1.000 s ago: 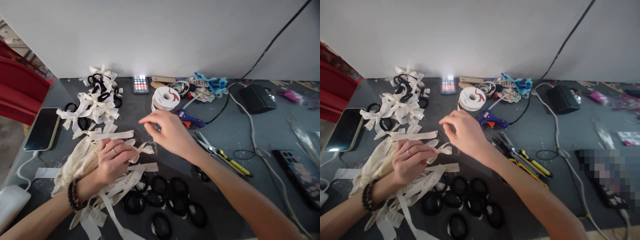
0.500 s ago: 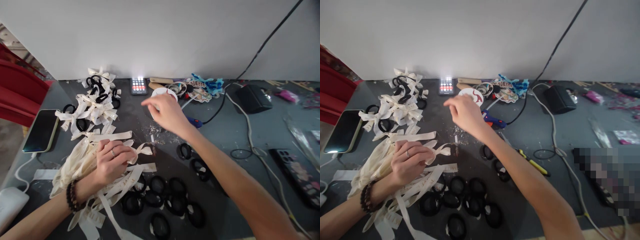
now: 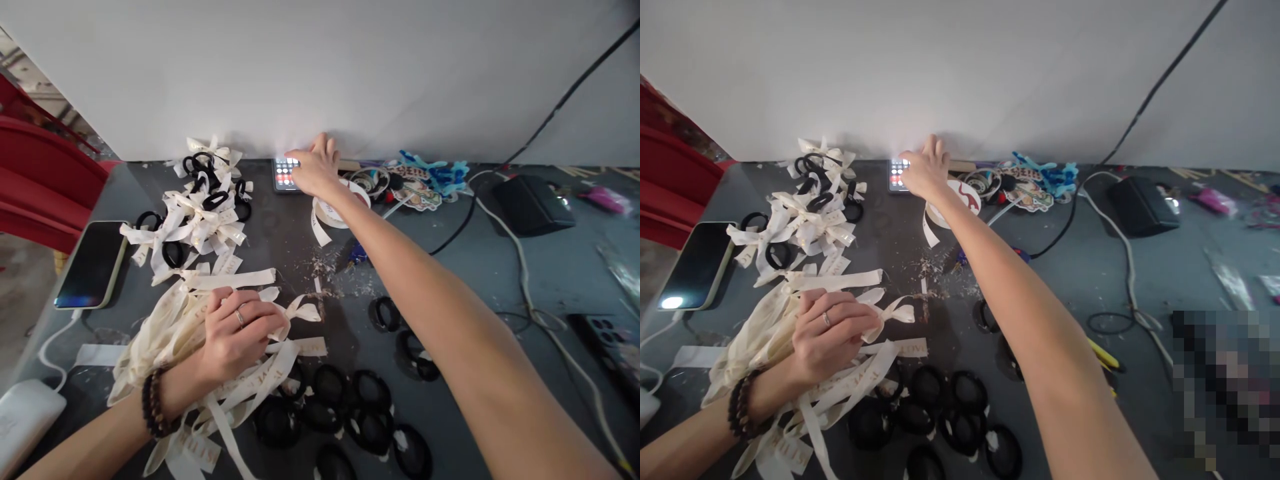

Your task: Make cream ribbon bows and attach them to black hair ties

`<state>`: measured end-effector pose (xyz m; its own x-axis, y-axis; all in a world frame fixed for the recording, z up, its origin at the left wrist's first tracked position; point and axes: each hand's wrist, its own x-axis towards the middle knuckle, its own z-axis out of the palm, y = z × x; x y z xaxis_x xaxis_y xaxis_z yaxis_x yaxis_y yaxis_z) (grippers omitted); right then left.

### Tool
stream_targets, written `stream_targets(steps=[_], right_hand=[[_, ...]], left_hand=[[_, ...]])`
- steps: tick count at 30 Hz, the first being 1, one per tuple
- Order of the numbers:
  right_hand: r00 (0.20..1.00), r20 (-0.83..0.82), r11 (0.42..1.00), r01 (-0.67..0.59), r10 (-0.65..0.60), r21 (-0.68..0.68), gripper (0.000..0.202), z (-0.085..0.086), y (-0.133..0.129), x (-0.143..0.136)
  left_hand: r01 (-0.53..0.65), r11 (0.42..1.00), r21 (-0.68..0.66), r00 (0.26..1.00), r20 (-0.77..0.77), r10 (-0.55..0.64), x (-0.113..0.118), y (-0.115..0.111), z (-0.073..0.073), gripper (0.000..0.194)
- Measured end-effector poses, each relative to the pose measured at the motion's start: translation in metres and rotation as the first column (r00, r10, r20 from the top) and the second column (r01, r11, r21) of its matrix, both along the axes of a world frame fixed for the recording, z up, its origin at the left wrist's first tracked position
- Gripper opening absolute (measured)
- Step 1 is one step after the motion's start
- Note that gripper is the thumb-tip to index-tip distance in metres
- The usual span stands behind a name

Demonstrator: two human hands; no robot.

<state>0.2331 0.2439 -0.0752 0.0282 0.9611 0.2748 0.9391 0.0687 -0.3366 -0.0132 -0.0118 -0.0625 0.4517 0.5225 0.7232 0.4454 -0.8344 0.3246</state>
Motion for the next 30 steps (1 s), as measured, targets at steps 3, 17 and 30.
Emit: stream_targets(steps=[3, 17, 30], right_hand=[[1.000, 0.008, 0.999, -0.023, 0.023, 0.024, 0.036, -0.006, 0.004, 0.002], [0.999, 0.033, 0.998, -0.013, 0.010, 0.063, 0.036, -0.008, 0.001, 0.003], [1.000, 0.016, 0.991, -0.013, 0.011, 0.136, 0.036, 0.004, -0.029, 0.022]], left_hand=[[-0.013, 1.000, 0.016, 1.000, 0.011, 0.013, 0.001, 0.001, 0.002, 0.033], [-0.006, 1.000, 0.019, 1.000, 0.013, 0.005, 0.002, 0.001, 0.003, 0.034], [-0.015, 0.999, 0.031, 1.000, 0.016, 0.015, 0.002, 0.001, 0.002, 0.033]])
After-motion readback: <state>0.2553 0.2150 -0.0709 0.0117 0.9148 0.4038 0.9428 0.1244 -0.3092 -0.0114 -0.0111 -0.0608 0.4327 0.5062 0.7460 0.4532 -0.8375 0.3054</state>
